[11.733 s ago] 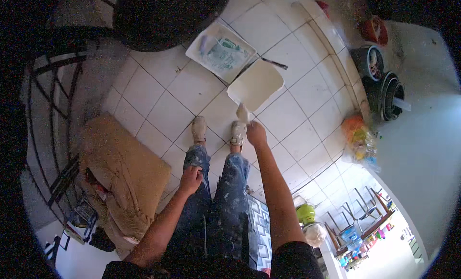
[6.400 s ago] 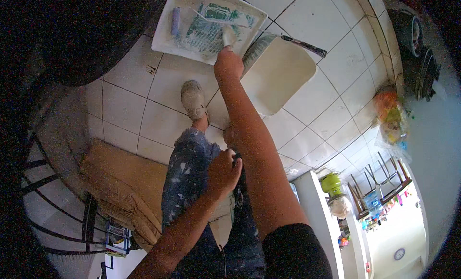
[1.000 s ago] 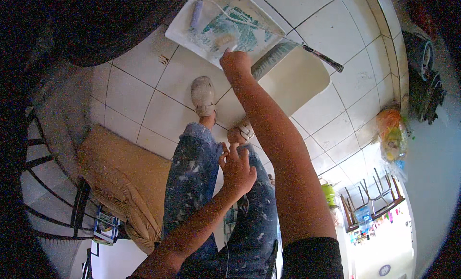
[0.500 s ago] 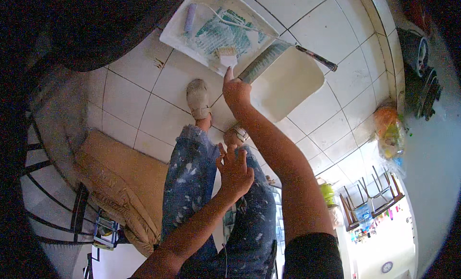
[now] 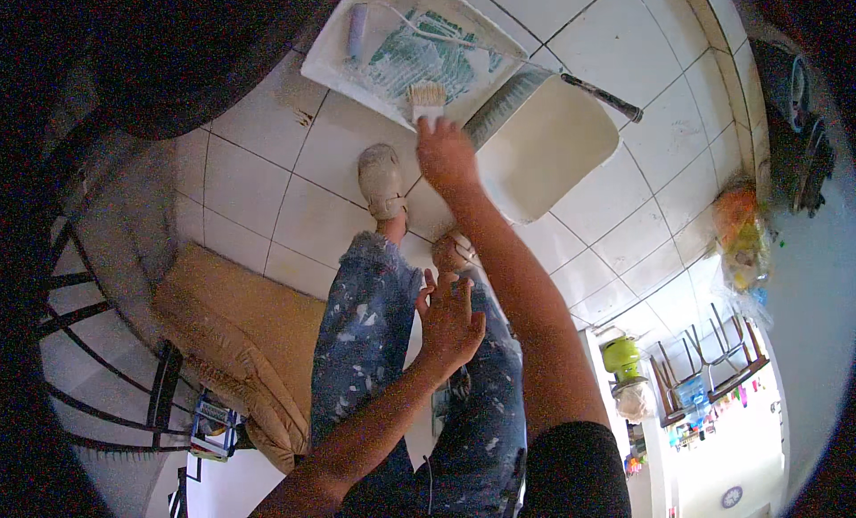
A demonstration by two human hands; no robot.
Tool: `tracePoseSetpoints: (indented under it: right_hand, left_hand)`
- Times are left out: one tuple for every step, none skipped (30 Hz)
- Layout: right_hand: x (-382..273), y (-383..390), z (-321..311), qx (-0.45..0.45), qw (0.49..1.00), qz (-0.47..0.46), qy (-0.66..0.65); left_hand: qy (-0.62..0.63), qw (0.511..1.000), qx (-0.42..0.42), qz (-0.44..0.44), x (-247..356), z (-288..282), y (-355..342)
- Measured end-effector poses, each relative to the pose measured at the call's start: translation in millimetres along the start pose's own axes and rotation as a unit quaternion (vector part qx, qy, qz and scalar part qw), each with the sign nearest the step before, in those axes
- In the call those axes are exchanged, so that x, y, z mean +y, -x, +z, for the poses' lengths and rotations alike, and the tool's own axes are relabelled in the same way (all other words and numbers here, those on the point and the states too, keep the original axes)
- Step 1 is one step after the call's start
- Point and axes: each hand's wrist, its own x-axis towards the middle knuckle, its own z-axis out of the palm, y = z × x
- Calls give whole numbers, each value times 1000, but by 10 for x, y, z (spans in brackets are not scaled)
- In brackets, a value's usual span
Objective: The person paints interior and exterior walls using a paintbrush and a paint roller, dipping the tools into a paint bucket and paint tray.
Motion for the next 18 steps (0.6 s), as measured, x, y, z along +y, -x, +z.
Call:
tracePoseSetpoints:
  right_hand:
    - [133, -43, -252, 26, 999, 21, 19]
    - [301, -69, -500, 53, 997, 43, 38]
    - [607, -55, -652, 97, 988, 100, 73]
    - [889, -30, -754, 141, 972, 156, 100]
    - [1212, 54, -897, 186, 954, 146, 185]
    - [1426, 93, -1002, 232, 929, 133, 257]
    - [1690, 166, -1106, 155, 930, 153, 297]
    - [1894, 217, -1188, 77, 923, 173, 334]
    - [1955, 219, -1297, -6, 932, 195, 305]
    - [2009, 219, -1424, -89, 933, 215, 273]
    - [2142, 254, -1421, -40, 942, 165, 290]
    - [2271, 294, -1411, -39, 941, 166, 294]
    - [2239, 281, -1440, -102, 958, 126, 237]
    - [2168, 286, -1528, -165, 966, 85, 181]
    - [2073, 334, -1586, -179, 973, 60, 135]
    - [1806, 363, -1644, -214, 970, 72, 86]
    - [1804, 491, -1555, -204, 977, 55, 31]
    - [1811, 626, -1475, -193, 980, 38, -24]
  left_hand:
    - [-12, 1000, -4, 0, -8, -53, 9]
    - [-13, 1000, 0, 0, -28, -68, 15]
    - [-7, 1000, 16, 7, -8, -23, -1]
    - [-6, 999, 33, 9, -15, -3, -7]
    - [-4, 1000, 25, 10, 48, -37, -32]
    - [-7, 999, 30, 10, 32, -71, -28]
    - [16, 999, 38, 18, 38, -61, -31]
    - [37, 998, 47, 26, 40, -57, -36]
    - [36, 998, 50, 26, 20, -51, -40]
    - [40, 998, 40, 22, 12, -56, -36]
    - [47, 998, 26, 20, 32, -31, -43]
    - [50, 998, 26, 24, 58, -1, -50]
    - [41, 998, 40, 30, 31, -7, -41]
    - [35, 997, 53, 38, 11, -7, -23]
    - [34, 997, 54, 38, -4, 1, -20]
    - [34, 997, 58, 35, -38, 1, -2]
    - [42, 996, 62, 40, 10, 25, -18]
    - [47, 996, 61, 46, 58, 47, -36]
